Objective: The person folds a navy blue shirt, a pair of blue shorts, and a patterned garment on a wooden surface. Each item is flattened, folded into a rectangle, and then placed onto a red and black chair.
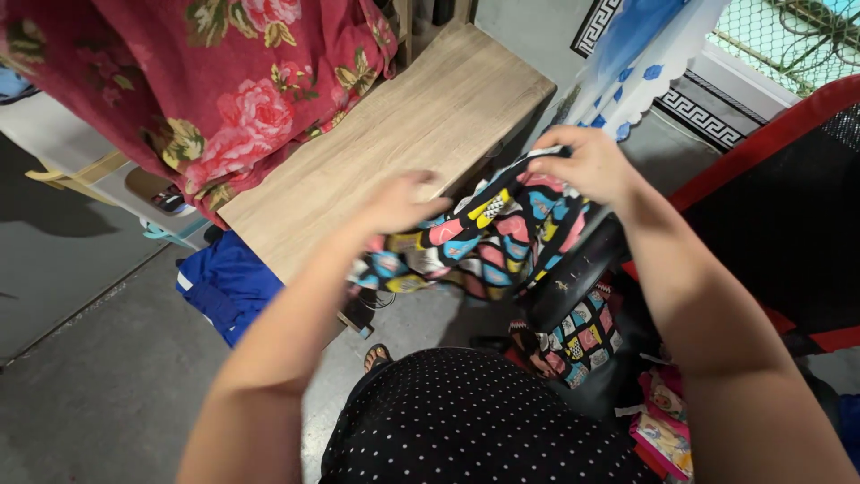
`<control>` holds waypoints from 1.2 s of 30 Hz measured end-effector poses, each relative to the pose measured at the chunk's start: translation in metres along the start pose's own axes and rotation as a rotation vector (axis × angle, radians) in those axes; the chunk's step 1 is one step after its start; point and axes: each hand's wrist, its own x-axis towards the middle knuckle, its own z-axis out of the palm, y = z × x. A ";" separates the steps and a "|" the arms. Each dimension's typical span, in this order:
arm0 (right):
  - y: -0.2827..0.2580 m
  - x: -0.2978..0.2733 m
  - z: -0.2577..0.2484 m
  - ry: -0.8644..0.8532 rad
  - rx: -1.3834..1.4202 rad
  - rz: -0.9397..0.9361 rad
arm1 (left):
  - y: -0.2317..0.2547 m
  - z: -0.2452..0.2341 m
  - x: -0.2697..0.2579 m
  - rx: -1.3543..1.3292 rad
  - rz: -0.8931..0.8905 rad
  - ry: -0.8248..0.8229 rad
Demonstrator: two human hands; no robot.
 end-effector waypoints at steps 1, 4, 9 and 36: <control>-0.009 0.002 0.006 -0.026 -0.026 -0.013 | 0.024 0.011 0.007 -0.299 -0.087 -0.085; -0.020 0.006 0.012 -0.074 -0.067 -0.038 | 0.061 0.053 0.020 -0.829 -0.247 -0.216; -0.007 0.002 0.000 -0.111 -0.221 -0.094 | 0.062 0.079 0.029 -1.343 -0.260 -0.064; 0.065 -0.011 -0.020 0.180 -0.682 0.104 | 0.054 -0.027 0.022 -0.507 -0.087 0.526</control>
